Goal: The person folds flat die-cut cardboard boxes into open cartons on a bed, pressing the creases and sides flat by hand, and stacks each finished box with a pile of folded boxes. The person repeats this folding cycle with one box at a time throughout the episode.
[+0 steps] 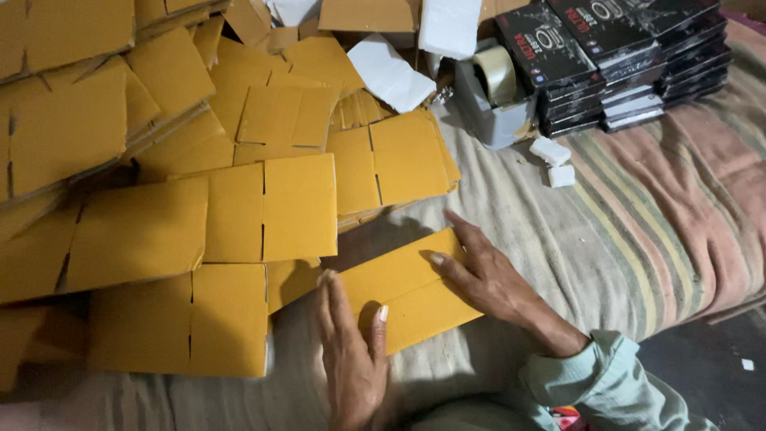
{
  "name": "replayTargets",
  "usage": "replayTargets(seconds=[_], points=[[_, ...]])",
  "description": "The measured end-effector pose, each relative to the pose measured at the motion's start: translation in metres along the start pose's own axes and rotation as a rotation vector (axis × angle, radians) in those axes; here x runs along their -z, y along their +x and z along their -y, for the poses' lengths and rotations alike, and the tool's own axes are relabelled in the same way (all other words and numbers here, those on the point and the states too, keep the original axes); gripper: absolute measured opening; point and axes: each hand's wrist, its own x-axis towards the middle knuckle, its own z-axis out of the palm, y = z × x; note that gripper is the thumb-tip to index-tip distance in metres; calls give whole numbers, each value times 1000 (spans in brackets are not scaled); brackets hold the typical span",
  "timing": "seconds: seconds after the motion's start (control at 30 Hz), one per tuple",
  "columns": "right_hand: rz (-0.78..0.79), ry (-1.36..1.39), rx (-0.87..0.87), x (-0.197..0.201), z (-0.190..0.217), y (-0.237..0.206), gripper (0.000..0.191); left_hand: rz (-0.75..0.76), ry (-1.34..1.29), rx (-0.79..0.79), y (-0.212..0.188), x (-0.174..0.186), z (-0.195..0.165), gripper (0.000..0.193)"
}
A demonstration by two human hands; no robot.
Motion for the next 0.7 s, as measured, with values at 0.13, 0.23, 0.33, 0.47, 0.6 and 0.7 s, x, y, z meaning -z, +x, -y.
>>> replayTargets(seconds=[0.13, 0.23, 0.33, 0.47, 0.6, 0.7], points=[[96, 259, -195, -1, -8, -20, 91, 22, -505, 323, -24, -7, 7, 81], [159, 251, -277, 2, -6, -38, 92, 151, -911, 488, -31, -17, 34, 68], [203, 357, -234, 4, -2, -50, 94, 274, -937, 526, -39, -19, 61, 62], [231, 480, -123, 9, -7, -55, 102, 303, -1082, 427, -49, -12, 70, 80], [232, 422, 303, 22, -37, -47, 122, 52, -617, -185, -38, 0, 60, 117], [-29, -104, 835, 20, -70, -25, 130, -114, -142, -369, -18, 7, 56, 126]])
